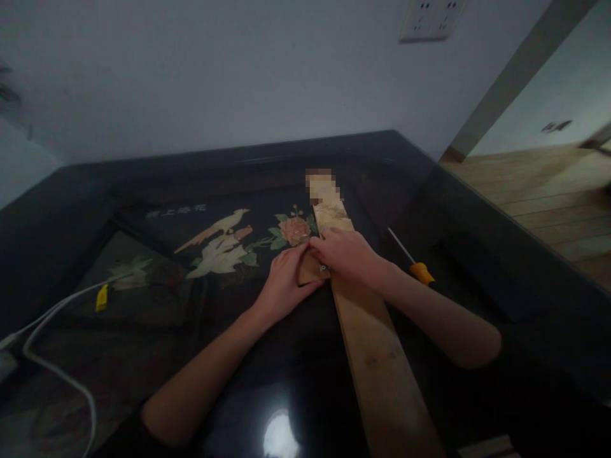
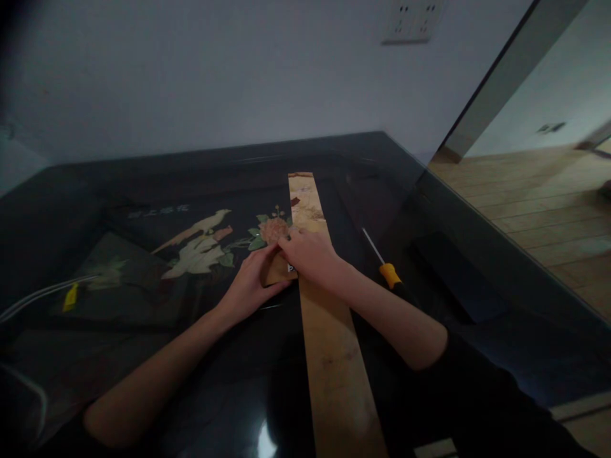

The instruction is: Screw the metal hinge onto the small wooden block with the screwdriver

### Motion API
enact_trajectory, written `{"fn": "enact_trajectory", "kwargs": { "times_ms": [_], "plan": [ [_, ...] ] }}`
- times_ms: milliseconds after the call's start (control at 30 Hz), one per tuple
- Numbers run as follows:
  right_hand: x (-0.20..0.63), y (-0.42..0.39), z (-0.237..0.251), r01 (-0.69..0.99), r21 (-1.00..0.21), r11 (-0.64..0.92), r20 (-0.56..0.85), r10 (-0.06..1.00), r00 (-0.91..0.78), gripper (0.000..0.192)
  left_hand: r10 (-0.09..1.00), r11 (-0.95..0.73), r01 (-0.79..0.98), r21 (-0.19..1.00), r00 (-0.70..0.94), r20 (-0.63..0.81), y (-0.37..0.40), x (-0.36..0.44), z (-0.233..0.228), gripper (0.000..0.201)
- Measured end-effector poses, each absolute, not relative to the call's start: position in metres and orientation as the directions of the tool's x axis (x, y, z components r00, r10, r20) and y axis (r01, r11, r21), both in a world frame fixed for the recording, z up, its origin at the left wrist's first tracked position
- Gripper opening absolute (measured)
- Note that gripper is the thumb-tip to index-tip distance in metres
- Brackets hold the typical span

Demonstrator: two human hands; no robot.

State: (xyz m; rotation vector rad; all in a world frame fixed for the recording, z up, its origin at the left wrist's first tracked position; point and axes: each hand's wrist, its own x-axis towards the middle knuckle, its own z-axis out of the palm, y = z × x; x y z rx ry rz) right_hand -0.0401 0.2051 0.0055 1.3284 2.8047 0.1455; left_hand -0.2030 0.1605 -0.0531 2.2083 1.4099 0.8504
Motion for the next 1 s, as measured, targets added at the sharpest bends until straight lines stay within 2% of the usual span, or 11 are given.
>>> {"fn": "enact_trajectory", "kwargs": {
  "times_ms": [500, 667, 1000],
  "plan": [
    [-0.0384, 0.2088, 0.0085, 0.724, 0.11, 0.681, -0.016, 0.729, -0.684, 0.026, 0.915, -0.403, 0.623, 0.671, 0.277, 0.292, 0.1594, -0.2038, -0.0521, 0.072],
    [-0.0382, 0.2117, 0.0085, 0.736, 0.092, 0.671, -0.023, 0.74, -0.672, 0.027, 0.908, -0.42, 0.624, 0.66, 0.277, 0.316, 0.1599, -0.2043, -0.0532, 0.071],
    [-0.0393, 0.2111, 0.0137, 0.683, 0.128, 0.719, -0.072, 0.694, -0.717, 0.03, 0.903, -0.429, 0.619, 0.657, 0.274, 0.331, 0.1603, -0.2039, -0.0548, 0.071]
  ]
}}
